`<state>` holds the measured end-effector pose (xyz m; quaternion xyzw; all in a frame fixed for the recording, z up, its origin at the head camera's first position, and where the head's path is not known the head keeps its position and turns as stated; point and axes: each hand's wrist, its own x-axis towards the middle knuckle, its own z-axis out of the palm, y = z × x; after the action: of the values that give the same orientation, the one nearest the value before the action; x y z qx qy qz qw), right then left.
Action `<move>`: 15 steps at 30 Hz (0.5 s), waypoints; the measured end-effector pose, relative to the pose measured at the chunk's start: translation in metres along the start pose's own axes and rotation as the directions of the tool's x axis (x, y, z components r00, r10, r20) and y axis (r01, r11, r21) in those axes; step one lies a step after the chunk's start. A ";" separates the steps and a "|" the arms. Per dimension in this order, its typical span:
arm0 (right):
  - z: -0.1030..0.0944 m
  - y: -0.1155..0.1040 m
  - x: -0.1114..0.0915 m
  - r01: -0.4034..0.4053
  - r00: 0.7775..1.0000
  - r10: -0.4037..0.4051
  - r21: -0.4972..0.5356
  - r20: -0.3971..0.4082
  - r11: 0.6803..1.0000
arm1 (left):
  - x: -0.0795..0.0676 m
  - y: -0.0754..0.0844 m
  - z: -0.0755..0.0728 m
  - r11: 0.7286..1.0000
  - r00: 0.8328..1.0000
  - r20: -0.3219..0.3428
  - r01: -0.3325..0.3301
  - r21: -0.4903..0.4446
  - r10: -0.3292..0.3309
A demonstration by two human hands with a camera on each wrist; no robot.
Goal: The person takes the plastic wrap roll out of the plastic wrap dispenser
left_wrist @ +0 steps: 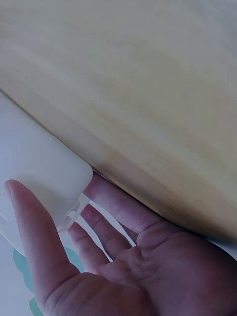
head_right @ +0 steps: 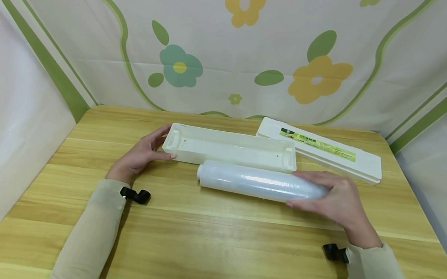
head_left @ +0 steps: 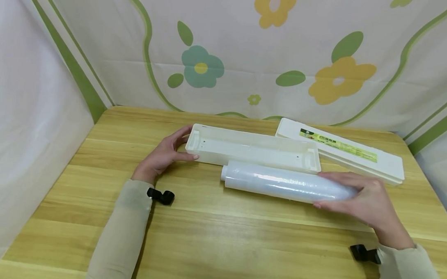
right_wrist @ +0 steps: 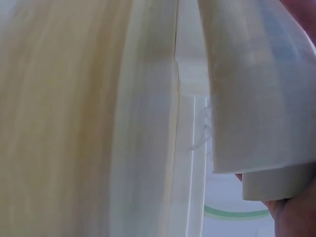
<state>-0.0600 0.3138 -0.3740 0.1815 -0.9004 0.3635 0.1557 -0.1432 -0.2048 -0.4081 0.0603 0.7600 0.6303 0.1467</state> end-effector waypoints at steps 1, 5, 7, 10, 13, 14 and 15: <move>0.000 0.001 0.000 -0.005 1.000 0.005 0.000 0.005 1.000 | 0.000 0.000 0.000 1.000 1.000 0.001 -0.001 0.003 0.001; -0.002 0.003 -0.001 -0.063 0.998 0.062 0.009 0.031 0.998 | 0.001 -0.001 -0.001 1.000 1.000 -0.002 -0.003 0.010 0.003; -0.003 0.003 -0.002 -0.096 0.994 0.096 0.006 0.048 0.995 | 0.001 -0.001 0.000 1.000 1.000 -0.004 -0.002 0.010 0.002; -0.005 0.004 -0.003 -0.144 0.987 0.143 0.005 0.071 0.990 | 0.002 -0.001 0.000 1.000 1.000 -0.001 0.003 0.005 -0.003; -0.006 0.006 -0.003 -0.183 0.978 0.183 -0.007 0.096 0.983 | 0.001 -0.001 0.000 1.000 1.000 -0.001 0.011 0.003 -0.011; -0.007 0.006 -0.003 -0.205 0.973 0.205 -0.010 0.108 0.979 | 0.001 -0.002 0.000 1.000 1.000 -0.002 0.013 0.004 -0.013; -0.007 0.007 -0.003 -0.230 0.966 0.230 -0.019 0.121 0.973 | 0.001 -0.002 0.000 1.000 1.000 -0.002 0.014 0.003 -0.014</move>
<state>-0.0595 0.3241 -0.3746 0.0973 -0.9241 0.3651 0.0574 -0.1441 -0.2046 -0.4101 0.0547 0.7615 0.6281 0.1503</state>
